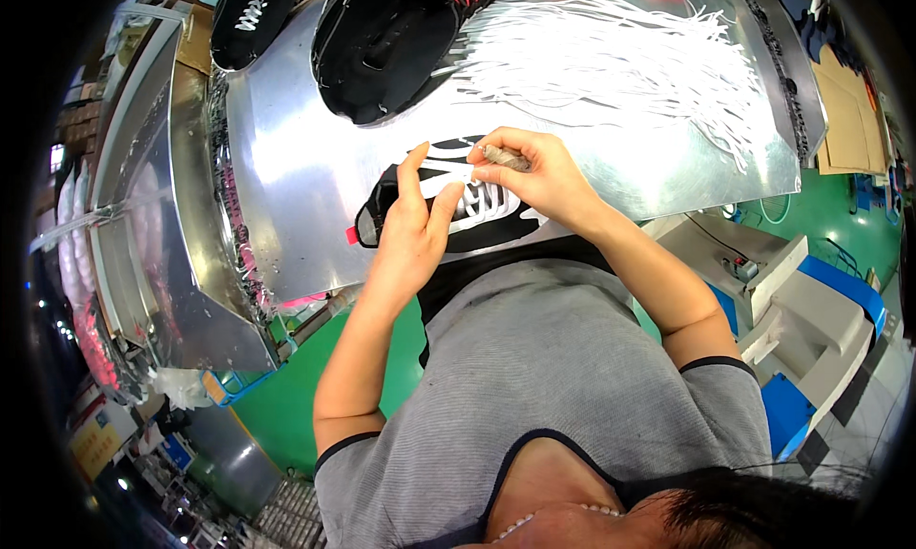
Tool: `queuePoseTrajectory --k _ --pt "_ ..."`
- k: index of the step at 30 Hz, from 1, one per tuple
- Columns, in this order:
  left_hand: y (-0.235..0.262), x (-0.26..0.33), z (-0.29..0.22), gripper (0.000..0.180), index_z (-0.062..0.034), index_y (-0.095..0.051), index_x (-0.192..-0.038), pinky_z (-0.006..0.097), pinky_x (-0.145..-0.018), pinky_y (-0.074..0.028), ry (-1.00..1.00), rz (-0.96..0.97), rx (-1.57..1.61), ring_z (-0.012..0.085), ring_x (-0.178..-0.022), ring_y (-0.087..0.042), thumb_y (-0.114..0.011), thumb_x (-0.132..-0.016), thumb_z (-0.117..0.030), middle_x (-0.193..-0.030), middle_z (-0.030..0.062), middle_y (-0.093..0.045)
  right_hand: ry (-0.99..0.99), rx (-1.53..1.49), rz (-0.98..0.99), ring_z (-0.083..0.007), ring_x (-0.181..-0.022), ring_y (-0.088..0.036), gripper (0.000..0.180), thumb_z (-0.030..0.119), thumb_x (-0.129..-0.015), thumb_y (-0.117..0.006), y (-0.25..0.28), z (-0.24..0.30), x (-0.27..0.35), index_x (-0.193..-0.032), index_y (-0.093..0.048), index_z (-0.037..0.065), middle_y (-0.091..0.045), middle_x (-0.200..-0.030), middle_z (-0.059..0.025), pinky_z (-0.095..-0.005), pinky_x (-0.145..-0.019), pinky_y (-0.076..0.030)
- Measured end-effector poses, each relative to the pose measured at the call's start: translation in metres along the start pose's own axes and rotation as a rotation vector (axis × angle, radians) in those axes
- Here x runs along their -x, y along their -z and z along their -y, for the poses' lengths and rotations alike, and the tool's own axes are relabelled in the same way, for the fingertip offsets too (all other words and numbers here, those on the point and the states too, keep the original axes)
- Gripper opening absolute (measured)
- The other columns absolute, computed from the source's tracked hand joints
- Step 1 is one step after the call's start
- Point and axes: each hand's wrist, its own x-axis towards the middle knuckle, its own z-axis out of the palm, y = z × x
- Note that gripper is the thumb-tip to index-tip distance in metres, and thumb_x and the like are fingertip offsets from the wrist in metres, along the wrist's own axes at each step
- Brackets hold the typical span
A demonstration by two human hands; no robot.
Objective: The person laces a black and white shoe by hand, threading white laces through the eyelets and adjusting them. They then pick up another shoe from a stack and repeat the lacing process.
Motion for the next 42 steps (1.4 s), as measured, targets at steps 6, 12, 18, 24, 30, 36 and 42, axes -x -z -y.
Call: queuePoseTrajectory --k 6,12,18,24,30,36,42 --pt "-0.012 -0.004 0.014 0.035 -0.0049 -0.056 -0.126 0.04 -0.076 -0.047 -0.069 -0.2 -0.016 0.0292 -0.081 -0.06 -0.046 -0.104 -0.03 -0.09 0.0162 -0.067 0.018 -0.082 0.183 -0.0088 -0.078 -0.06 0.008 0.006 -0.087 -0.069 -0.001 0.012 -0.008 -0.091 -0.067 0.0 -0.066 -0.083 -0.0035 -0.0245 -0.073 -0.048" --pt "-0.014 -0.003 0.001 0.037 -0.004 -0.059 -0.124 0.036 -0.083 -0.049 -0.073 -0.218 -0.166 0.0252 -0.09 -0.064 -0.066 -0.089 -0.017 -0.096 0.0137 -0.068 -0.015 -0.115 0.275 -0.0089 -0.077 -0.058 0.007 0.007 -0.086 -0.068 0.023 0.033 0.0 -0.089 -0.065 0.0 -0.064 -0.081 -0.0022 -0.0243 -0.073 -0.047" --pt "-0.005 -0.009 0.015 0.039 -0.0021 -0.06 -0.123 0.032 -0.085 -0.05 0.048 -0.06 0.29 0.0203 -0.093 -0.066 -0.065 -0.085 -0.011 -0.106 0.0112 -0.069 0.064 0.139 -0.03 -0.0067 -0.074 -0.055 0.01 0.008 -0.089 -0.066 -0.004 0.0 -0.007 -0.095 -0.065 0.001 -0.065 -0.081 -0.001 -0.0237 -0.07 -0.047" --pt "-0.015 -0.01 0.005 0.041 -0.002 -0.063 -0.115 0.034 -0.083 -0.05 -0.076 -0.241 -0.069 0.0246 -0.093 -0.068 -0.076 -0.083 -0.024 -0.104 0.0142 -0.071 0.044 0.219 0.025 -0.008 -0.075 -0.057 0.012 0.012 -0.091 -0.066 -0.007 0.007 -0.009 -0.097 -0.065 0.002 -0.066 -0.082 -0.0031 -0.0251 -0.07 -0.048" --pt "-0.018 -0.009 -0.002 0.039 -0.0032 -0.063 -0.114 0.035 -0.082 -0.051 -0.026 -0.245 -0.088 0.0249 -0.09 -0.069 -0.075 -0.08 -0.017 -0.098 0.0132 -0.072 0.107 0.205 -0.108 -0.0246 -0.076 -0.067 0.025 0.022 -0.094 -0.063 -0.001 0.002 0.006 -0.112 -0.057 0.005 -0.069 -0.085 -0.0126 -0.0351 -0.069 -0.051" --pt "-0.02 -0.008 0.002 0.042 -0.0037 -0.062 -0.116 0.036 -0.082 -0.051 0.014 -0.259 -0.01 0.0257 -0.092 -0.068 -0.075 -0.079 -0.017 -0.102 0.0139 -0.071 0.058 0.394 0.024 -0.0222 -0.068 -0.063 0.011 0.011 -0.095 -0.061 0.009 0.016 0.025 -0.1 -0.057 0.002 -0.065 -0.079 -0.0104 -0.0319 -0.063 -0.048" --pt "-0.022 -0.007 0.009 0.039 -0.0009 -0.06 -0.12 0.027 -0.079 -0.052 -0.112 -0.256 -0.053 0.0143 -0.09 -0.064 -0.072 -0.083 -0.006 -0.108 0.0099 -0.065 0.174 0.647 0.048 -0.0266 -0.064 -0.063 0.012 0.01 -0.09 -0.063 0.008 0.018 0.02 -0.096 -0.058 0.002 -0.066 -0.076 -0.0108 -0.0349 -0.058 -0.048"
